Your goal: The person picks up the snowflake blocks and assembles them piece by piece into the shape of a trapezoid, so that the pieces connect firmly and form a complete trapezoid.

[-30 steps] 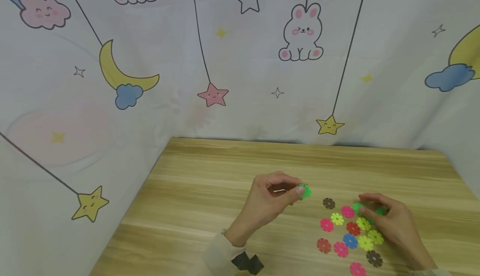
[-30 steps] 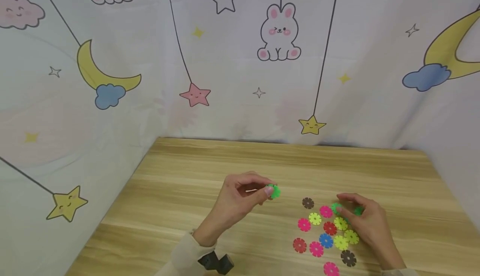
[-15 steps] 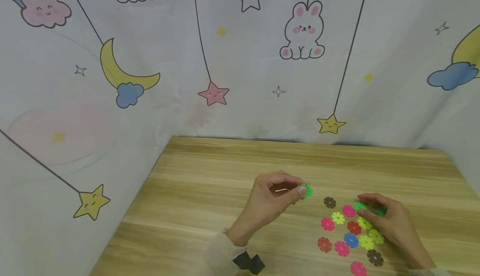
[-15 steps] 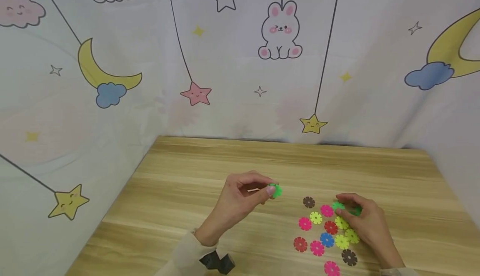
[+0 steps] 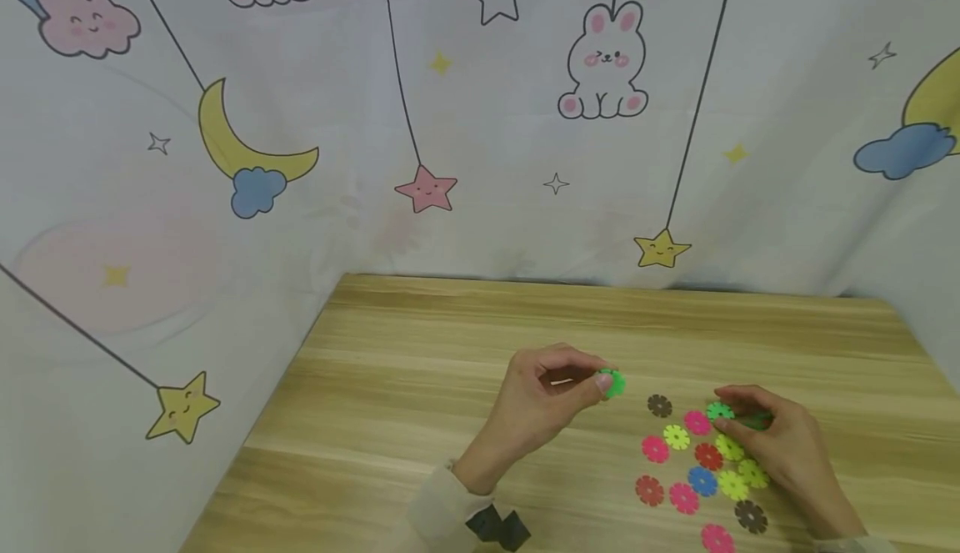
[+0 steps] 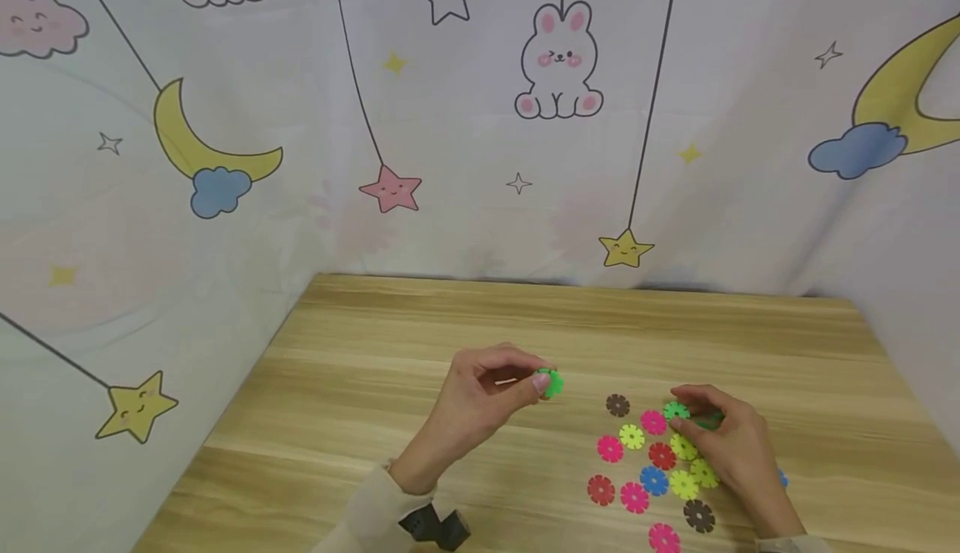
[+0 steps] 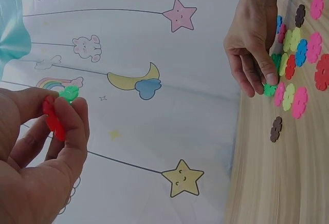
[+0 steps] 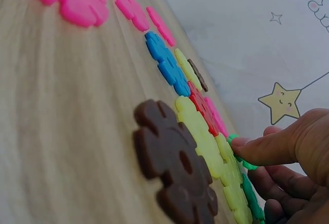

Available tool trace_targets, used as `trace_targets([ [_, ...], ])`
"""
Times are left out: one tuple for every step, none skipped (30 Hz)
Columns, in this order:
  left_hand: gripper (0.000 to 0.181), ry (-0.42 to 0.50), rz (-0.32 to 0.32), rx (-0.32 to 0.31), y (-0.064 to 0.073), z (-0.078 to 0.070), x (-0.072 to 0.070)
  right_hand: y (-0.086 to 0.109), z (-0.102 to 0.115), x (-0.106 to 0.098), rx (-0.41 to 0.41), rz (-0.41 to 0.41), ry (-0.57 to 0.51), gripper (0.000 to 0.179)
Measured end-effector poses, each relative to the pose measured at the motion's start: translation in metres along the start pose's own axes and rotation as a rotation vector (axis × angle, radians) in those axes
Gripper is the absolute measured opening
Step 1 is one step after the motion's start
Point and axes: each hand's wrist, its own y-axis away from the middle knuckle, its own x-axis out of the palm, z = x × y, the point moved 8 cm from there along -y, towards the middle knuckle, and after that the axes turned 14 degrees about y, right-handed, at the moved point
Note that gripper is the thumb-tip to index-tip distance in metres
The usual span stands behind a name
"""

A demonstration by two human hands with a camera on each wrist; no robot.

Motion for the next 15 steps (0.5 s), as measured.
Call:
trace_targets([
  [0.018,-0.001,-0.001,-0.005,-0.0002,0.0004,0.0,0.0,-0.0002,0.0001,0.004,0.0,-0.006,0.04],
  [0.018,-0.002,-0.001,-0.008,-0.0002,0.0006,-0.0001,-0.0002,-0.0008,0.0,0.007,-0.001,-0.011,0.041],
  [0.018,-0.003,-0.001,-0.009,-0.0003,0.0007,0.0,-0.0002,-0.0008,-0.0003,0.009,-0.003,-0.016,0.041],
  [0.018,-0.004,-0.001,-0.012,-0.0005,0.0008,-0.0001,0.0,-0.0005,-0.0005,0.01,-0.005,-0.022,0.041],
  [0.018,-0.004,-0.001,-0.014,-0.0005,0.0008,0.0,0.0,-0.0005,-0.0006,0.011,-0.005,-0.028,0.04],
  [0.018,-0.005,-0.001,-0.015,-0.0007,0.0008,0.0001,-0.0001,-0.0005,-0.0006,0.013,-0.003,-0.036,0.04],
  [0.018,-0.007,-0.002,-0.017,-0.0007,0.0008,0.0002,-0.0001,-0.0005,-0.0004,0.016,0.001,-0.047,0.04],
  [0.018,-0.007,-0.003,-0.018,-0.0007,0.0008,0.0002,-0.0001,-0.0004,0.0,0.02,0.007,-0.058,0.039],
  [0.018,-0.007,-0.002,-0.019,-0.0007,0.0007,0.0002,0.0,-0.0001,0.0004,0.025,0.012,-0.071,0.039],
  [0.018,-0.008,-0.003,-0.021,-0.0007,0.0006,0.0002,-0.0001,0.0001,0.0008,0.029,0.017,-0.084,0.038],
  [0.018,-0.008,-0.002,-0.022,-0.0007,0.0007,0.0001,-0.0002,0.0004,0.0012,0.034,0.023,-0.095,0.038],
  [0.018,-0.009,-0.002,-0.023,-0.0007,0.0008,0.0,-0.0002,0.0007,0.0014,0.039,0.026,-0.103,0.038],
  [0.018,-0.009,-0.001,-0.023,-0.0006,0.0008,0.0,-0.0002,0.0011,0.0017,0.042,0.03,-0.11,0.038],
  [0.018,-0.009,0.0,-0.024,-0.0006,0.001,0.0,-0.0001,0.0017,0.0017,0.042,0.032,-0.115,0.038],
  [0.018,-0.009,0.001,-0.022,-0.0006,0.001,0.0,-0.0001,0.0021,0.0017,0.044,0.035,-0.122,0.038],
])
